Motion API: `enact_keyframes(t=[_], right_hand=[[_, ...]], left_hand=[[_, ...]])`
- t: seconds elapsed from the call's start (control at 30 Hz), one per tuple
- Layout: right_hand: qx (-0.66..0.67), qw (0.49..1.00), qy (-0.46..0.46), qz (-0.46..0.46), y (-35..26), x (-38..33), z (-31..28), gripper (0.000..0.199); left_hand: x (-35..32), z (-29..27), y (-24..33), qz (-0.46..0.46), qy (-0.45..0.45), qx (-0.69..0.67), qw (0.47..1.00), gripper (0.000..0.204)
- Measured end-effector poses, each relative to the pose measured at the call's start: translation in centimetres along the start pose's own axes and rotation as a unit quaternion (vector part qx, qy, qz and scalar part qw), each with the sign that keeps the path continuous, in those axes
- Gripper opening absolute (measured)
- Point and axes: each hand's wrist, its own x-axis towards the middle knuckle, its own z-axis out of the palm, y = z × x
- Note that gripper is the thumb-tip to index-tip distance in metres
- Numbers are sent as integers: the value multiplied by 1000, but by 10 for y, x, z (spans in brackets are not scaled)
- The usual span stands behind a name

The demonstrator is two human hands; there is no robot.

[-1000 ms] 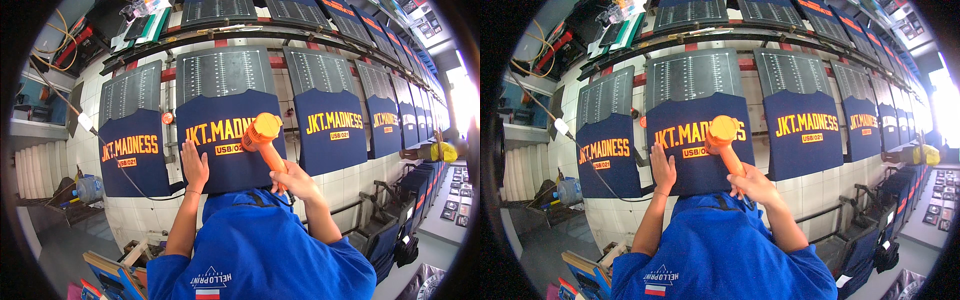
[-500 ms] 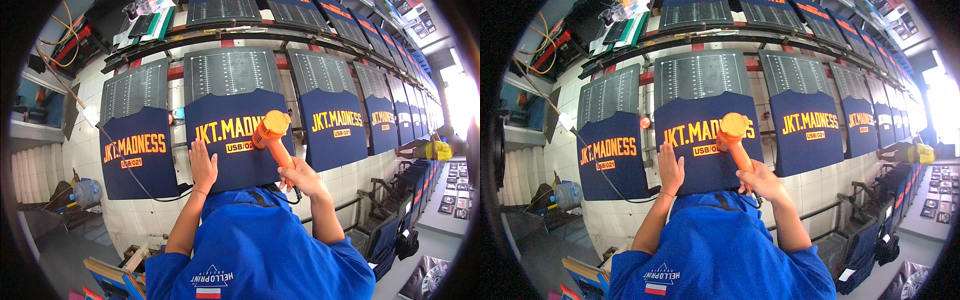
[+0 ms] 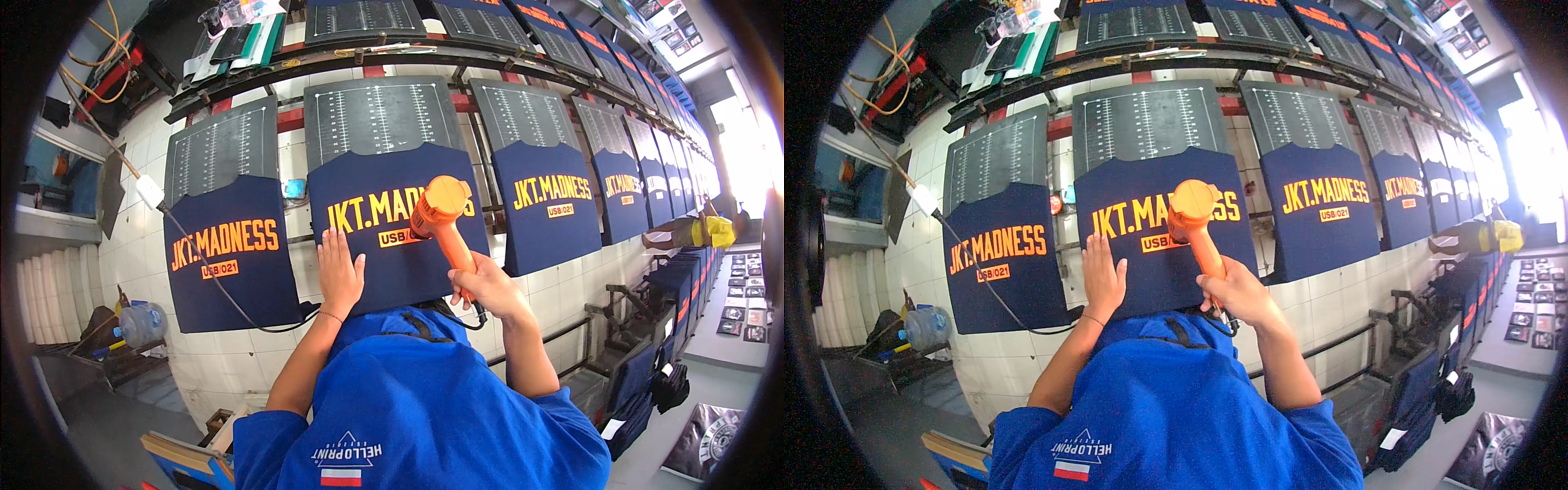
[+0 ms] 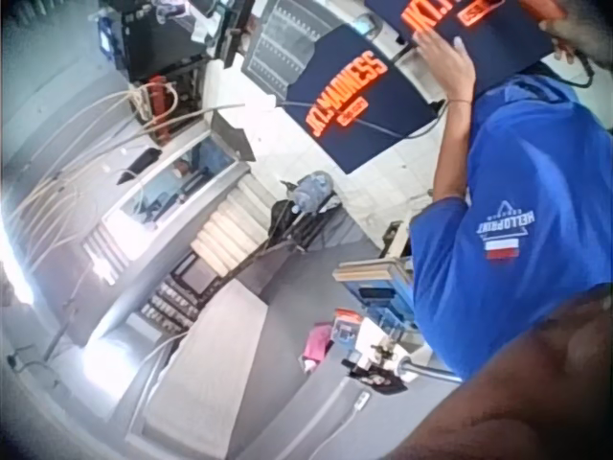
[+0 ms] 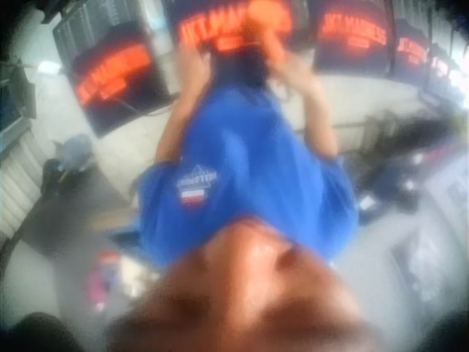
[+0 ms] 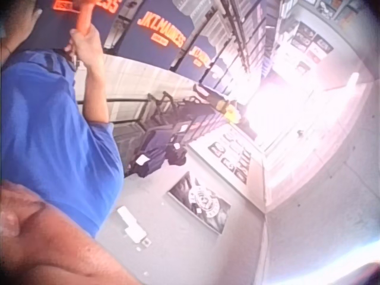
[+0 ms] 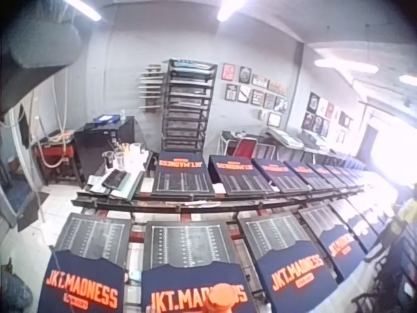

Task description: The person uses a heat gun to dry the ink on a navy blue shirt that is mounted on a metal printing frame, moving the tool back and forth over the design.

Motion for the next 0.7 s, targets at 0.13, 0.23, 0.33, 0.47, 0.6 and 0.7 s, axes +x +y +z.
enact_keyframes(t=[0.13,0.23,0.33,0.47,0.6,0.7], right_hand=[[10,999,-41,21,-3,0,-6,21],[9,1000,-16,2,-1,0,3,19],[12,999,-45,7,3,4,-1,20],[1,999,-46,2,-2,4,8,20],[-13,998,-68,13,-5,6,7,21],[-27,997,-66,6,-5,8,13,21]], left_hand=[[0,2,-8,8,7,-2,1000,68],[9,4,-16,-11,21,-13,1000,68],[8,2,-16,-21,19,-17,999,69],[0,1,-16,-18,16,-13,1000,69],[-6,0,-16,-12,14,-26,1000,69],[-10,0,-15,-7,15,-33,999,69]])
